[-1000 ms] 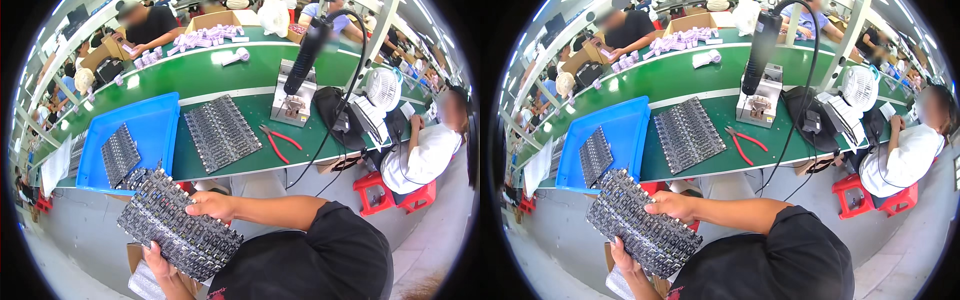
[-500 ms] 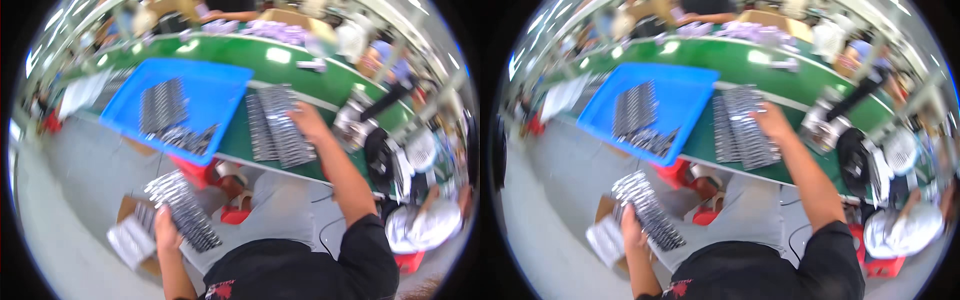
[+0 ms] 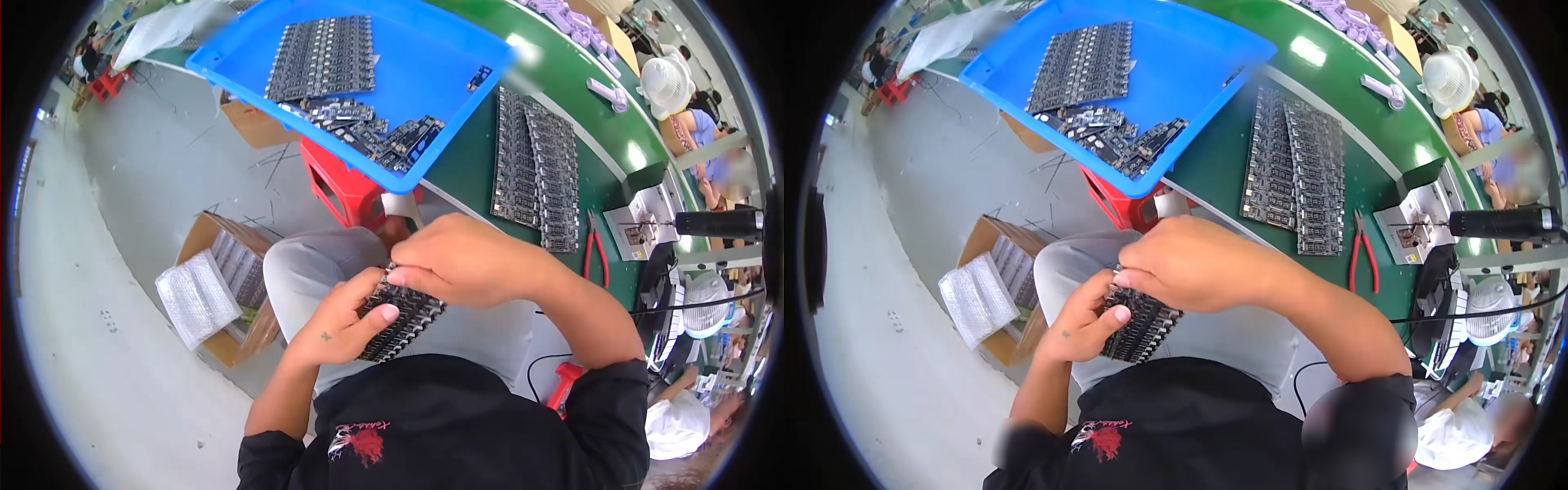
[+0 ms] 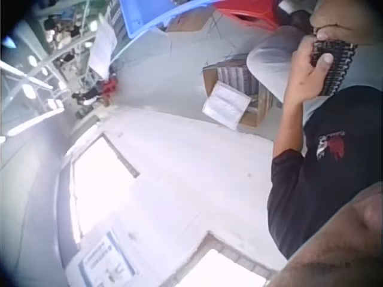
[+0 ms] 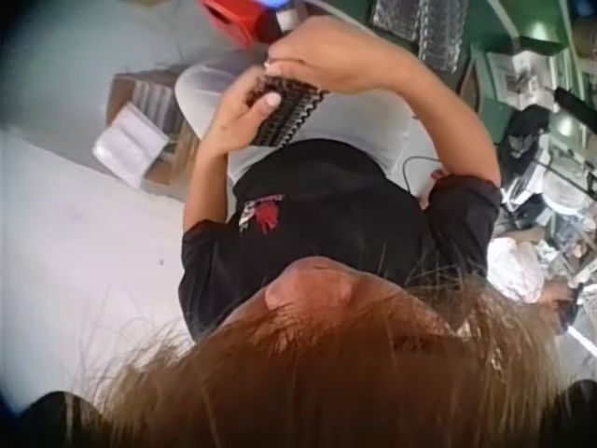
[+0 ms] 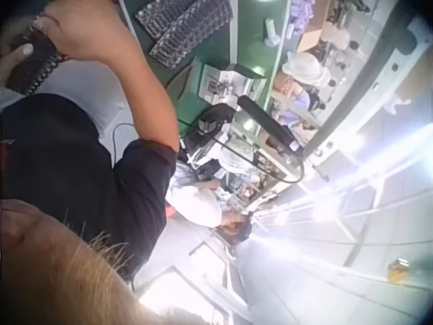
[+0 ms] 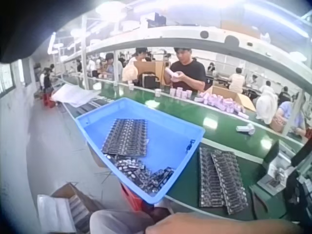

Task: Breaking apart individual circuit boards from a larger manufactured sheet.

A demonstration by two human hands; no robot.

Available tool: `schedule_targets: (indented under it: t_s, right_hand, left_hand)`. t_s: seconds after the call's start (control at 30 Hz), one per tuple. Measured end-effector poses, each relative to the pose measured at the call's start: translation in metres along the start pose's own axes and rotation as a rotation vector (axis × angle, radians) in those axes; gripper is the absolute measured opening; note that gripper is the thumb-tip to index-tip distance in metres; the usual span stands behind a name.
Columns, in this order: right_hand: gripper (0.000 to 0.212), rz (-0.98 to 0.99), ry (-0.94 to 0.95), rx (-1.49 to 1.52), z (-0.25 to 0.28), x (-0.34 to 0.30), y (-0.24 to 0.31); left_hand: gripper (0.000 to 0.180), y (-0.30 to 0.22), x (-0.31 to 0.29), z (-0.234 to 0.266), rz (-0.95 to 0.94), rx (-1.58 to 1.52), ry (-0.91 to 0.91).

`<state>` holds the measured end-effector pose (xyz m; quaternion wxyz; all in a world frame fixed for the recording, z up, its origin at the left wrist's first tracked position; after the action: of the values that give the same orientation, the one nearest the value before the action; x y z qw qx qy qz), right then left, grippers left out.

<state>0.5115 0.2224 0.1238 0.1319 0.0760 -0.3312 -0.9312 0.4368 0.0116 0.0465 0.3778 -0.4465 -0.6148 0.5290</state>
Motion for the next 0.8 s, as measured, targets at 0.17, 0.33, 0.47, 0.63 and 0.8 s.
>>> schedule_targets:
  t_s: [0.17,0.33,0.47,0.63,0.8]
  right_hand:
    - [0.040,-0.043,0.010,0.610,-0.025,-0.020,-0.015]
    - [0.055,-0.267,-0.117,1.110,-0.045,-0.036,-0.028]
    - [0.051,-0.324,-0.201,1.054,-0.036,-0.047,-0.030]
    - [0.043,-0.253,-0.199,1.076,-0.046,-0.054,-0.017]
    - [0.032,-0.338,-0.108,0.508,-0.045,-0.050,0.001]
  left_hand:
    - [0.011,-0.014,0.013,-0.011,-0.128,0.147,-0.050]
    - [0.009,-0.004,0.017,-0.016,-0.189,0.120,0.052]
    - [0.010,0.008,0.017,-0.011,-0.055,0.096,-0.033]
    - [0.010,0.000,0.014,-0.017,-0.009,0.108,0.029]
    - [0.009,0.004,0.014,-0.024,-0.018,0.164,0.019]
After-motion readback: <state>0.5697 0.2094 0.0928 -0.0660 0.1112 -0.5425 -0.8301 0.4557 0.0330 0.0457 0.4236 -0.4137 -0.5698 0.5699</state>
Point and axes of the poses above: each hand's wrist, its own x-axis towards the middle knuckle, its own z-axis out of the back of the hand, y = z × x, the point moved 1 cm from there along x, towards the middle knuckle, and after that the axes turned 6 degrees about -x, right-handed, at the moved point
